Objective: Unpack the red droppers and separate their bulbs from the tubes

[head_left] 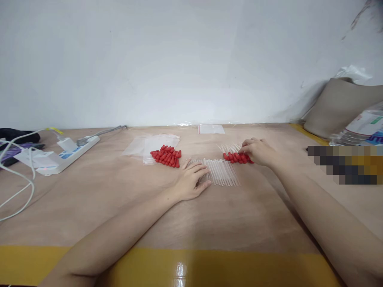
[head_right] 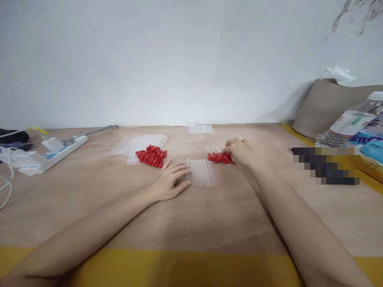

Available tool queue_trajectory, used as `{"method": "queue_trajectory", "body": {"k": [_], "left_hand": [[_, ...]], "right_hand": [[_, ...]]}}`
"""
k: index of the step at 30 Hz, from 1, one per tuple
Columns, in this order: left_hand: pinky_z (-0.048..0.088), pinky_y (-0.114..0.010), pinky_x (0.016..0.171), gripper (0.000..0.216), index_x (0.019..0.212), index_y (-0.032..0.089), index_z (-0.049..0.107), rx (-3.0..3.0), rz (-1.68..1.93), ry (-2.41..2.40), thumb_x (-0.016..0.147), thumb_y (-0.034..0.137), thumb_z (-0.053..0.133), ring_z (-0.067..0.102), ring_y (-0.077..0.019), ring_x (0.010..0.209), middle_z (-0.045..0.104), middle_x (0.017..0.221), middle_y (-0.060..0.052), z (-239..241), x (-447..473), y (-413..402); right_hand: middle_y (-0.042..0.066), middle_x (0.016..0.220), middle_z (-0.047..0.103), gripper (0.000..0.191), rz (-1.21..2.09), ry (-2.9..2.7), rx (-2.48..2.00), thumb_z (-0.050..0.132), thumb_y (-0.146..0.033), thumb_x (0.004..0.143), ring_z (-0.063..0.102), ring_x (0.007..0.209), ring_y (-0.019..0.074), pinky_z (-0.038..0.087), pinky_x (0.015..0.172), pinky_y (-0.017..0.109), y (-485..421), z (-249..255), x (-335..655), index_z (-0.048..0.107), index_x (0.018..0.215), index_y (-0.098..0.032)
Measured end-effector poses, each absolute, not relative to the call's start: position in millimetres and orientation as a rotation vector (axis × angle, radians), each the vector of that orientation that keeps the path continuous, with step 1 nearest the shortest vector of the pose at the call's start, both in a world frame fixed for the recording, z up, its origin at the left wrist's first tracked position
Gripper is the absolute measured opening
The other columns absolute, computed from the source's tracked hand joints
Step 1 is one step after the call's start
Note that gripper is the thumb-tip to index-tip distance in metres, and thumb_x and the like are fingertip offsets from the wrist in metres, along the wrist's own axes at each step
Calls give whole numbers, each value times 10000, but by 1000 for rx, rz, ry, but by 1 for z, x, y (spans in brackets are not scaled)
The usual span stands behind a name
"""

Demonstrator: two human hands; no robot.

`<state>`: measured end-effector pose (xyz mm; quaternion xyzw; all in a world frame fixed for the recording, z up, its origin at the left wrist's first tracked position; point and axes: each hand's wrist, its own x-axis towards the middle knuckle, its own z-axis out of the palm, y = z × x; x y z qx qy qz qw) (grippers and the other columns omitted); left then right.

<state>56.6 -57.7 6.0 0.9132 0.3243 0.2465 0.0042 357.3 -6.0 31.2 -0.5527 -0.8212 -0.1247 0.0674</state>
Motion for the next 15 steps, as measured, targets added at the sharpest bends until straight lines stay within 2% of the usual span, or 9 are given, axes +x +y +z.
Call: {"method": "queue_trajectory", "body": {"k": [5,8,11,14,15], "left_hand": [[247,-455,1031,332,1078,203,567,2836,918,968,820,399,497,477,-210,1107,601,1094,-59,5,55,-58],[325,-416,984,270,1038,184,574,2785,1056,953,831,337,491,503,-194,1045,602,1048,-69,5,54,-57],[386,-385,929,251,1053,187,558,2703,1168,976,843,298,476,505,-189,1031,584,1057,-76,8,51,-55],[388,-379,926,286,1126,195,511,2655,1271,1041,860,280,450,492,-186,1059,554,1112,-83,16,47,-52],[375,-382,939,304,1150,192,495,2662,1317,1066,863,279,449,482,-188,1078,544,1135,-88,19,47,-51]], "right_hand": [[60,1002,606,238,-476,-2426,-1579,438,-95,751,512,941,213,324,734,340,-7,34,356,637,809,-211],[77,980,608,199,-400,-2276,-1448,404,-143,790,528,928,214,333,814,384,-11,38,345,577,881,-183],[78,966,607,188,-109,-2100,-1321,374,-206,827,557,847,199,364,813,400,-21,44,319,525,939,-192],[79,1014,595,206,354,-1801,-1140,395,-386,849,568,765,177,431,658,346,-36,47,282,474,939,-219],[74,1008,600,225,507,-1722,-1032,418,-425,837,568,762,166,440,649,334,-42,46,269,459,925,-222]]}}
